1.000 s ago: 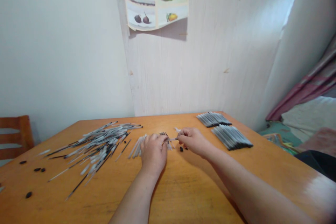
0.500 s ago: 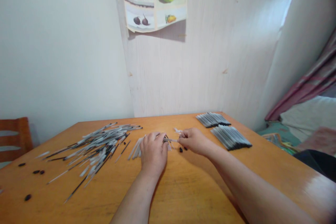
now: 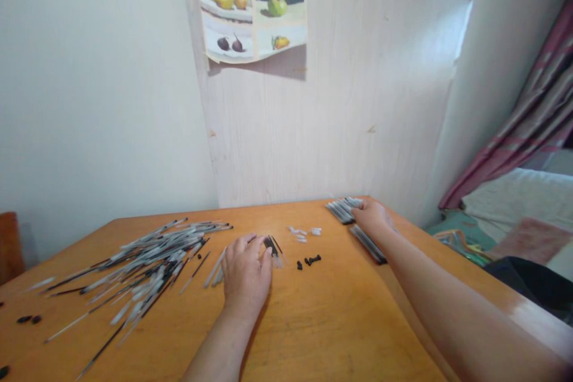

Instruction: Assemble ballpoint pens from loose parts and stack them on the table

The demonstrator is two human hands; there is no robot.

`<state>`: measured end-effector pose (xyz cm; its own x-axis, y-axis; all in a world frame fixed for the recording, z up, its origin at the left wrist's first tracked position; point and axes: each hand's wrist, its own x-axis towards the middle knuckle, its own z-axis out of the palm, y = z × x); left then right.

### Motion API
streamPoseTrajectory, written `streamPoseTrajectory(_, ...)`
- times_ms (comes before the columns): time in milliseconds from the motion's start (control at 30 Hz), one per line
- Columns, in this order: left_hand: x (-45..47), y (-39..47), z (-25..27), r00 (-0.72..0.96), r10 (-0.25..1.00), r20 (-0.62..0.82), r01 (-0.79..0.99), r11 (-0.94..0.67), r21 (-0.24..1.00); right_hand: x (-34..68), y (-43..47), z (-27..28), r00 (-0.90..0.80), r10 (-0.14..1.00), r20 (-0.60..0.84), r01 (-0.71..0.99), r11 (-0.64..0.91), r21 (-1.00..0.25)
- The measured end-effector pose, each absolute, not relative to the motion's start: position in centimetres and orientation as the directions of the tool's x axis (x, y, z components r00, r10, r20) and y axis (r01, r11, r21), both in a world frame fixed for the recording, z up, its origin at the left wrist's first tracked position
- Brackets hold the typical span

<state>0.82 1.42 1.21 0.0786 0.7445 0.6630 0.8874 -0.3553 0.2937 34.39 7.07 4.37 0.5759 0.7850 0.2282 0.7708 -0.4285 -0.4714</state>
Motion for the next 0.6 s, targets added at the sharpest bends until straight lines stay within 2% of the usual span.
streamPoseTrajectory(133, 0.6, 1.6, 1.2, 0.078, 0.741, 0.667, 0.886, -0.358, 0.294, 36.2, 8.0, 3.4, 0.649, 0.738, 0.183, 0.724, -0.526, -0.447)
streamPoseTrajectory(600, 0.1, 2.3, 0.7, 0.076, 0.747, 0.660, 0.901, -0.336, 0.277, 37.5, 10.8, 1.8, 0.643, 0.749, 0.163, 0.740, -0.550, -0.387)
